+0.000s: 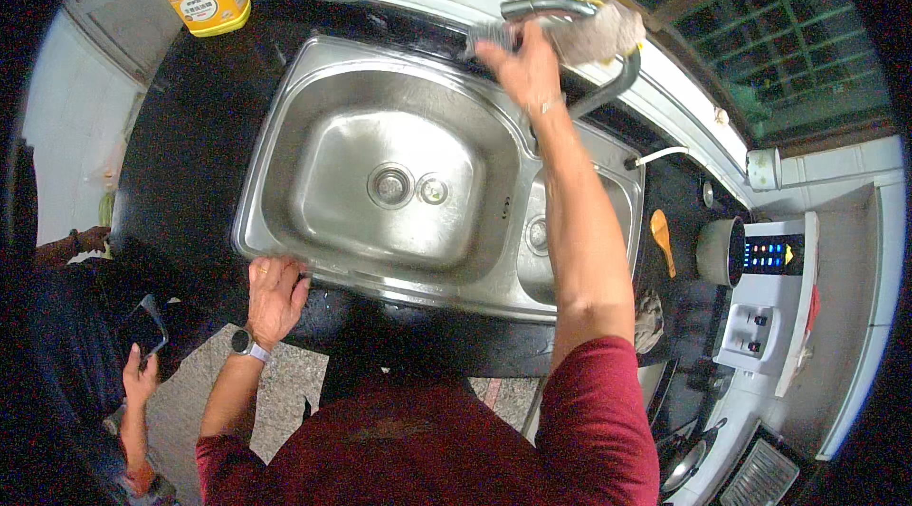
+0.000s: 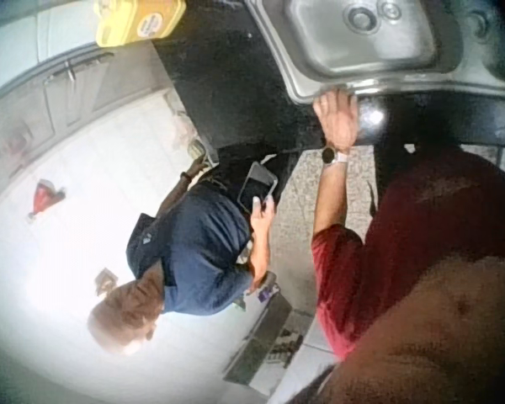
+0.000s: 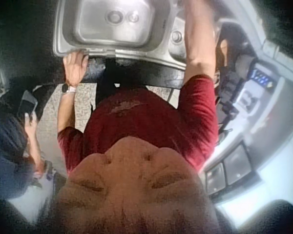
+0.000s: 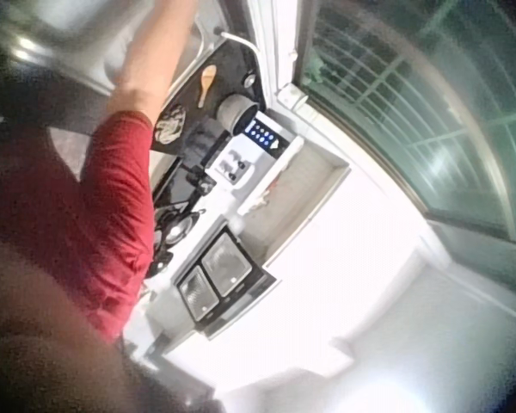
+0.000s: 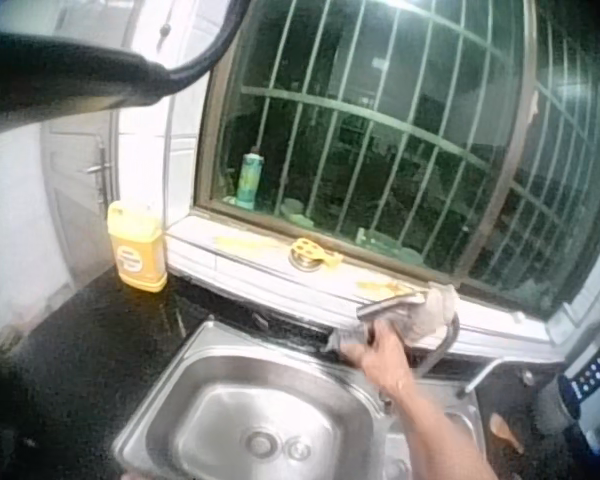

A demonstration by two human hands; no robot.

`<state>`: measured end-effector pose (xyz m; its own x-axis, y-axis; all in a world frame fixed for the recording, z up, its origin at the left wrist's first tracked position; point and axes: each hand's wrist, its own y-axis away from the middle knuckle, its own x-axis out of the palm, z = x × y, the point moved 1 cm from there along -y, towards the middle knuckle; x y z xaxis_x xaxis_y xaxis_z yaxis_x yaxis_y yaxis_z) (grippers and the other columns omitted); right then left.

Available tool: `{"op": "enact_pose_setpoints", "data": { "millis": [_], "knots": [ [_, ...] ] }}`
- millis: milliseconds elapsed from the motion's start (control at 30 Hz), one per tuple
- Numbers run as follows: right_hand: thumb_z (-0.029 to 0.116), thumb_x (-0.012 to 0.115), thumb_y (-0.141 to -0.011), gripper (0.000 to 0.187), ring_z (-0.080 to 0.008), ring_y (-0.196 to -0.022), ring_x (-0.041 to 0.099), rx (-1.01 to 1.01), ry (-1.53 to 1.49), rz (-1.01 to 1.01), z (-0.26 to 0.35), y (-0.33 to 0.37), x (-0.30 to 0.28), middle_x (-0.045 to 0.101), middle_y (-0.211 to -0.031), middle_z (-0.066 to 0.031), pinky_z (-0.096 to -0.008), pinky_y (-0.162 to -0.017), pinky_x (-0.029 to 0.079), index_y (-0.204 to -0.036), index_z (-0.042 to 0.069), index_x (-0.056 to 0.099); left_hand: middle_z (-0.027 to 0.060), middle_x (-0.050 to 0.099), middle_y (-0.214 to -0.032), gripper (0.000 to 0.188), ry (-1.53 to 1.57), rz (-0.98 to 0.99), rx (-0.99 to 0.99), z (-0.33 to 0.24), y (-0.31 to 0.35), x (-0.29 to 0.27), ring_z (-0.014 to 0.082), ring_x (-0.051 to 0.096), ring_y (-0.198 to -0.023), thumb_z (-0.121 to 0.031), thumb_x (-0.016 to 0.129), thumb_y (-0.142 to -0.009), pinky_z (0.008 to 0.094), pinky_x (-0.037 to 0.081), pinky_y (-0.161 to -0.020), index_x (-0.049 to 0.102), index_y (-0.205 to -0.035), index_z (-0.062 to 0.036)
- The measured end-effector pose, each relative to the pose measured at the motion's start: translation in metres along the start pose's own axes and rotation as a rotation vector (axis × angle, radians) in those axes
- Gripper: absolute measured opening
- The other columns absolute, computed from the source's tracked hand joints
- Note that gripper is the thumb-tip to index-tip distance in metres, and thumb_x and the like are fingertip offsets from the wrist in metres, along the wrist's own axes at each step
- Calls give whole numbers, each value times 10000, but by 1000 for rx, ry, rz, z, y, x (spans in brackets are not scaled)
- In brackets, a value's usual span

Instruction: The person applies soap to a steel wool pad, then scrubs both basins of a kitchen sink and the faucet by hand before rinsing the pad under running water.

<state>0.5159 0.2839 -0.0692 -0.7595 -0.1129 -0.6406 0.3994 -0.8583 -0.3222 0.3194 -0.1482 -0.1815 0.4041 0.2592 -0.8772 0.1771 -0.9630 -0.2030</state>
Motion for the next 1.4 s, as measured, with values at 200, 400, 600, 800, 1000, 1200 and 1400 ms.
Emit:
{"op": "enact_pose_setpoints", "data": {
  "millis": [200, 400, 600, 800, 1000, 1200, 1400],
  "knots": [
    [250, 771, -777, 522, -368, -1009, 627, 163, 513, -119, -156, 49, 27, 642, -1110, -193, -419, -886, 502, -1213, 42, 572, 137, 616, -1025, 271, -31, -3, 29, 1, -8, 4, 310, 573, -973, -187, 668, -779, 471, 399, -937, 652, -987, -13],
    [173, 679, -825, 316, -288, -923, 522, 460, -445, -656, -175, 28, 97, 532, -1011, -123, -435, -797, 444, -1045, 50, 489, 156, 608, -1049, 291, 0, 58, -13, 6, -5, 10, 347, 565, -996, -191, 661, -777, 509, 395, -944, 630, -1002, -8],
    [114, 719, -778, 278, -369, -986, 534, 64, 339, -413, -104, 19, 178, 541, -993, -201, -491, -806, 459, -978, 52, 536, 166, 608, -1063, 294, 2, 123, -20, 6, -11, 8, 352, 565, -1001, -188, 662, -770, 522, 385, -958, 634, -1002, -11],
    [114, 742, -757, 302, -406, -1000, 525, -108, 326, -124, -60, 21, 187, 533, -1012, -230, -511, -873, 450, -987, 42, 560, 167, 604, -1077, 293, -20, 123, -15, 7, -10, 10, 365, 551, -1021, -184, 660, -771, 531, 380, -961, 623, -1006, -13],
    [229, 709, -856, 342, -398, -1003, 547, 333, 459, -396, -116, 53, 110, 557, -1055, -198, -536, -825, 466, -1083, 58, 520, 141, 615, -1040, 301, -19, 122, -32, 8, -8, 8, 328, 571, -996, -202, 673, -768, 508, 402, -950, 646, -1004, -16],
    [282, 644, -887, 247, -304, -1067, 530, -23, 786, -130, -42, 8, 258, 556, -1069, -133, -433, -892, 449, -1033, 90, 592, 145, 608, -1053, 298, 23, 142, -15, 6, -12, 9, 338, 567, -1015, -185, 683, -768, 523, 394, -957, 636, -1014, -23],
    [253, 719, -808, 291, -351, -927, 555, 23, 655, -232, -80, 22, 206, 584, -947, -163, -447, -821, 456, -976, 67, 572, 142, 611, -1040, 308, 55, 114, -35, 13, -7, 5, 337, 577, -987, -171, 697, -760, 517, 397, -954, 629, -1024, -27]
  ]
}}
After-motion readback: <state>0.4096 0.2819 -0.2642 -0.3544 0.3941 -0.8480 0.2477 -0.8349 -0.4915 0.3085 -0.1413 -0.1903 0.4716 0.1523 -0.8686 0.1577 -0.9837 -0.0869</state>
